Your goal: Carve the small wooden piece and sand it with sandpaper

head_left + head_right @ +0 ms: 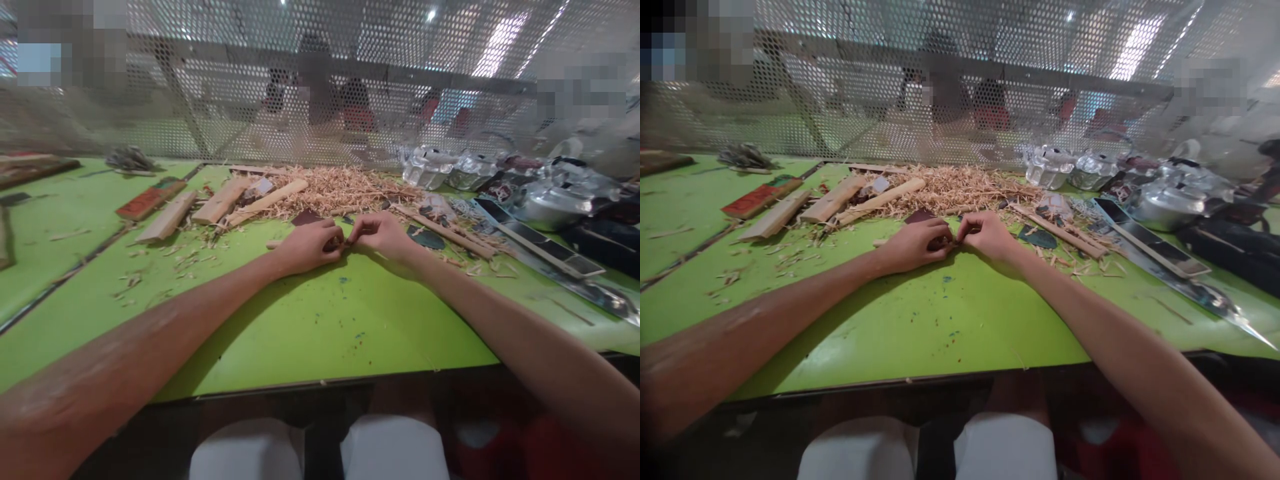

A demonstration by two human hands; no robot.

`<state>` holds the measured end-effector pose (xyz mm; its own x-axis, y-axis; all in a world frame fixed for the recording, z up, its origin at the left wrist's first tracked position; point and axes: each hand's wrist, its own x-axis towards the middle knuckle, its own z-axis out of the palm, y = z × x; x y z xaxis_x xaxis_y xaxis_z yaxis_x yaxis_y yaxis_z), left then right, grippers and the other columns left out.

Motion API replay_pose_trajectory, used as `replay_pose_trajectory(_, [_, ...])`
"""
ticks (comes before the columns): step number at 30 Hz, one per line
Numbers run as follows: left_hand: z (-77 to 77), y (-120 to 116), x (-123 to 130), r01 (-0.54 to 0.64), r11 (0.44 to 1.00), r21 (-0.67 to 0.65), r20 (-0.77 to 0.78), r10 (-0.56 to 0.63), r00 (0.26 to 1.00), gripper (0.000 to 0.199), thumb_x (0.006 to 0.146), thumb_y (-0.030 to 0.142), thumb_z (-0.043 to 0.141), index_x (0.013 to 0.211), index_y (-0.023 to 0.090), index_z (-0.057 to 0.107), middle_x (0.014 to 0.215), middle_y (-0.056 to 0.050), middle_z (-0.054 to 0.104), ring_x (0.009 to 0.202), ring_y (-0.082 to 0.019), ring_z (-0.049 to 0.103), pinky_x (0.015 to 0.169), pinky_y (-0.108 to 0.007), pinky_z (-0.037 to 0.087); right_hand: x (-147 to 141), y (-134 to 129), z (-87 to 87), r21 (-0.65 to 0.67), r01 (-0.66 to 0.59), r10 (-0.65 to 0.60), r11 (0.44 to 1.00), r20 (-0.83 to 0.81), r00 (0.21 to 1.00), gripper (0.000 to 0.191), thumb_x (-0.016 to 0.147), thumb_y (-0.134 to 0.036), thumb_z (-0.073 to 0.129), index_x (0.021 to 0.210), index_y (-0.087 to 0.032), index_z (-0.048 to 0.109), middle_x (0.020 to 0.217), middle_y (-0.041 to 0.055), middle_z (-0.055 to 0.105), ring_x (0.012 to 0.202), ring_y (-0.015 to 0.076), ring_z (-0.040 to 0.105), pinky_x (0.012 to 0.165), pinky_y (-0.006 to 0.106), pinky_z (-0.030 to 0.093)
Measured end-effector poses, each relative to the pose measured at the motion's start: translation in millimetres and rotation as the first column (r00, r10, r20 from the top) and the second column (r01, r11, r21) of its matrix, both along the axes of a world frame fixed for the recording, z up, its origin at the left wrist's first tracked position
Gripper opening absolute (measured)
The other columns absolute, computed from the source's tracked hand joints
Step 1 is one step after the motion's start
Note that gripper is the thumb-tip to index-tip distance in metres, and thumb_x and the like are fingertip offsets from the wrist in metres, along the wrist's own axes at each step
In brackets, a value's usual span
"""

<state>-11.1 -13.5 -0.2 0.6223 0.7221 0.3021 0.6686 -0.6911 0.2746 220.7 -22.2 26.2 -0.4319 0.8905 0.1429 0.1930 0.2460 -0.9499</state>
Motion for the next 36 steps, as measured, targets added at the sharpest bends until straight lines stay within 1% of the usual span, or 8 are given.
replay_pose_trajectory(3, [-0.3, 0.0, -0.2, 0.0, 1.0, 0.009, -0.008, 0.001, 1.0, 0.015, 0.104, 0.032, 0.069, 0.109, 0.02, 0.075, 0.111, -0.01, 0.077, 0.093, -0.024, 0.07, 0.076, -0.033, 0.048, 1.8, 0.7, -1.5, -0.044, -0.007, 0.006, 0.999, -0.013, 1.0, 0.015, 0.077, -0.026, 0.093, 0.078, -0.02, 0.079, 0.079, 0.0048, 0.076, 0.075, 0.0194, 0.067, 0.072, 0.037, 0.056])
replay_pose_trajectory(5, [-0.6, 0.1, -0.6, 0.003, 1.0, 0.014, -0.009, -0.003, 1.0, 0.015, 0.104, 0.032, 0.069, 0.109, 0.02, 0.075, 0.111, -0.01, 0.077, 0.092, -0.024, 0.07, 0.077, -0.034, 0.047, 2.7, 1.2, -2.2, -0.062, 0.004, -0.006, 0.998, -0.032, 0.999, 0.018, 0.077, -0.029, 0.095, 0.078, -0.02, 0.079, 0.078, 0.0047, 0.075, 0.075, 0.0196, 0.067, 0.073, 0.038, 0.057])
replay_pose_trajectory(9, [-0.9, 0.4, -1.3, 0.017, 1.0, 0.02, 0.001, -0.017, 1.0, 0.013, 0.104, 0.031, 0.069, 0.108, 0.02, 0.075, 0.11, -0.01, 0.076, 0.09, -0.023, 0.069, 0.075, -0.033, 0.047, 1.6, 1.5, -0.9, -0.021, -0.002, 0.002, 1.0, -0.023, 1.0, 0.019, 0.077, -0.029, 0.095, 0.077, -0.02, 0.079, 0.079, 0.0049, 0.075, 0.077, 0.0205, 0.067, 0.074, 0.039, 0.057])
replay_pose_trajectory(13, [-0.2, 0.1, -1.1, 0.02, 1.0, 0.007, 0.008, -0.02, 1.0, 0.014, 0.104, 0.031, 0.068, 0.108, 0.019, 0.075, 0.11, -0.01, 0.076, 0.089, -0.022, 0.069, 0.074, -0.033, 0.047, 1.1, 2.8, 0.8, 0.023, -0.043, 0.043, 0.999, 0.033, 0.999, 0.013, 0.078, -0.024, 0.092, 0.078, -0.02, 0.08, 0.082, 0.0068, 0.077, 0.079, 0.0221, 0.068, 0.076, 0.041, 0.058])
replay_pose_trajectory(18, [-0.5, -0.1, -1.1, 0.021, 1.0, 0.014, 0.003, -0.021, 1.0, 0.013, 0.104, 0.03, 0.069, 0.109, 0.019, 0.075, 0.11, -0.01, 0.077, 0.092, -0.023, 0.07, 0.076, -0.033, 0.048, 4.0, 7.9, -4.0, 0.048, -0.029, 0.026, 0.998, 0.078, 0.997, 0.014, 0.081, -0.024, 0.094, 0.079, -0.021, 0.08, 0.081, 0.0066, 0.076, 0.078, 0.0224, 0.066, 0.07, 0.039, 0.056])
replay_pose_trajectory(24, [-0.7, 0.5, -1.7, 0.01, 1.0, 0.008, -0.004, -0.01, 1.0, 0.014, 0.103, 0.031, 0.069, 0.109, 0.02, 0.076, 0.11, -0.01, 0.077, 0.092, -0.024, 0.07, 0.076, -0.034, 0.048, 2.9, 5.8, -6.3, 0.024, -0.025, 0.023, 0.999, 0.064, 0.998, 0.009, 0.078, -0.015, 0.087, 0.078, -0.021, 0.08, 0.08, 0.0059, 0.076, 0.076, 0.0206, 0.064, 0.068, 0.036, 0.053])
replay_pose_trajectory(31, [-1.0, 0.9, -2.3, 0.01, 1.0, 0.01, -0.007, -0.01, 1.0, 0.015, 0.104, 0.033, 0.068, 0.108, 0.02, 0.075, 0.11, -0.01, 0.077, 0.091, -0.023, 0.07, 0.074, -0.033, 0.047, -1.2, -0.8, -3.8, -0.038, -0.019, 0.019, 0.999, -0.006, 1.0, 0.018, 0.078, -0.028, 0.095, 0.076, -0.021, 0.078, 0.078, 0.0045, 0.074, 0.077, 0.0206, 0.065, 0.07, 0.036, 0.053])
replay_pose_trajectory(36, [-2.4, 1.4, -2.0, 0.014, 1.0, 0.018, 0.009, -0.014, 1.0, 0.014, 0.103, 0.032, 0.069, 0.106, 0.021, 0.075, 0.108, -0.009, 0.077, 0.088, -0.022, 0.07, 0.073, -0.033, 0.048, -1.9, 1.6, -1.8, -0.012, -0.029, 0.029, 1.0, 0.017, 0.999, 0.013, 0.075, -0.025, 0.09, 0.075, -0.02, 0.078, 0.079, 0.0041, 0.074, 0.077, 0.0194, 0.064, 0.071, 0.036, 0.052])
